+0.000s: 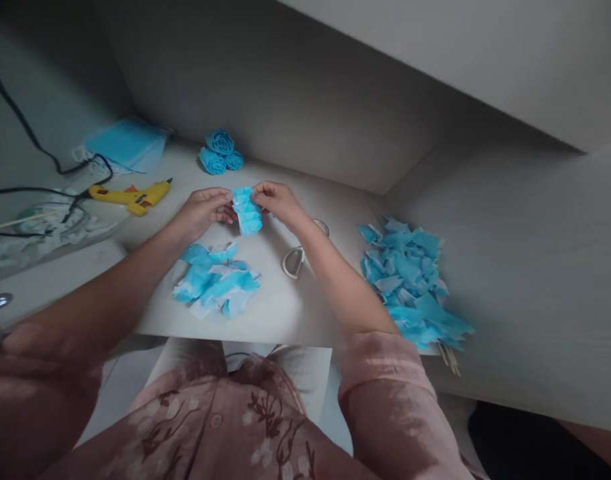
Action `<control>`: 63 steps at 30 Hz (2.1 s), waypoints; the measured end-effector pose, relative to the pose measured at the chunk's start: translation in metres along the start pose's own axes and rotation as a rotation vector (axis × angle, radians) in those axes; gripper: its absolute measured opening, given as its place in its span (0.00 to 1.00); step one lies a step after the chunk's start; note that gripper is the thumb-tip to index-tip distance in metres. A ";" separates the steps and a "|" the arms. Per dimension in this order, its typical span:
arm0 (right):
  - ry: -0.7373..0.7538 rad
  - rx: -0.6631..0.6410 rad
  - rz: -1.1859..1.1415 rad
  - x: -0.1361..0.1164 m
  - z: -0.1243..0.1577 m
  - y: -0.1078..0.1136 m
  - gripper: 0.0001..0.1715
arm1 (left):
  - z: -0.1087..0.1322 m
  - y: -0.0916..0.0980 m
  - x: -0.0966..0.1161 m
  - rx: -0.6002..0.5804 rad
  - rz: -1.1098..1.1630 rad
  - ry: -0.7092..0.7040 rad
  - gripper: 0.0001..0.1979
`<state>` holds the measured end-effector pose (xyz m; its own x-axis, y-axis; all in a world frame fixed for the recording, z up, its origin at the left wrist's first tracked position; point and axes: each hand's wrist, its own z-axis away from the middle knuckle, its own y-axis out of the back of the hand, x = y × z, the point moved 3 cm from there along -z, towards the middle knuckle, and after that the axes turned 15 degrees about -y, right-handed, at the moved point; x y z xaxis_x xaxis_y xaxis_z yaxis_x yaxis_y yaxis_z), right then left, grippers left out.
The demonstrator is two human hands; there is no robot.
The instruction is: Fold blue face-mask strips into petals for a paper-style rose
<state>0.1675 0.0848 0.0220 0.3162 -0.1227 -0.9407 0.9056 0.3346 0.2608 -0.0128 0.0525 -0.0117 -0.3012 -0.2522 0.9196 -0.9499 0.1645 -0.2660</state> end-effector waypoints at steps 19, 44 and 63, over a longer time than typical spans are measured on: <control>0.146 0.114 -0.124 0.025 0.026 -0.002 0.27 | 0.010 -0.015 0.006 -0.176 -0.203 -0.017 0.12; 0.087 0.127 -0.036 0.030 0.030 0.002 0.29 | 0.010 -0.013 0.003 -0.134 -0.024 0.062 0.15; 0.043 0.106 -0.043 0.033 0.028 -0.007 0.36 | 0.009 -0.012 0.002 -0.117 -0.134 -0.027 0.08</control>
<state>0.1801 0.0522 -0.0050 0.2663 -0.0933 -0.9594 0.9434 0.2292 0.2396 -0.0025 0.0412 -0.0089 -0.1763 -0.3044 0.9361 -0.9657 0.2376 -0.1046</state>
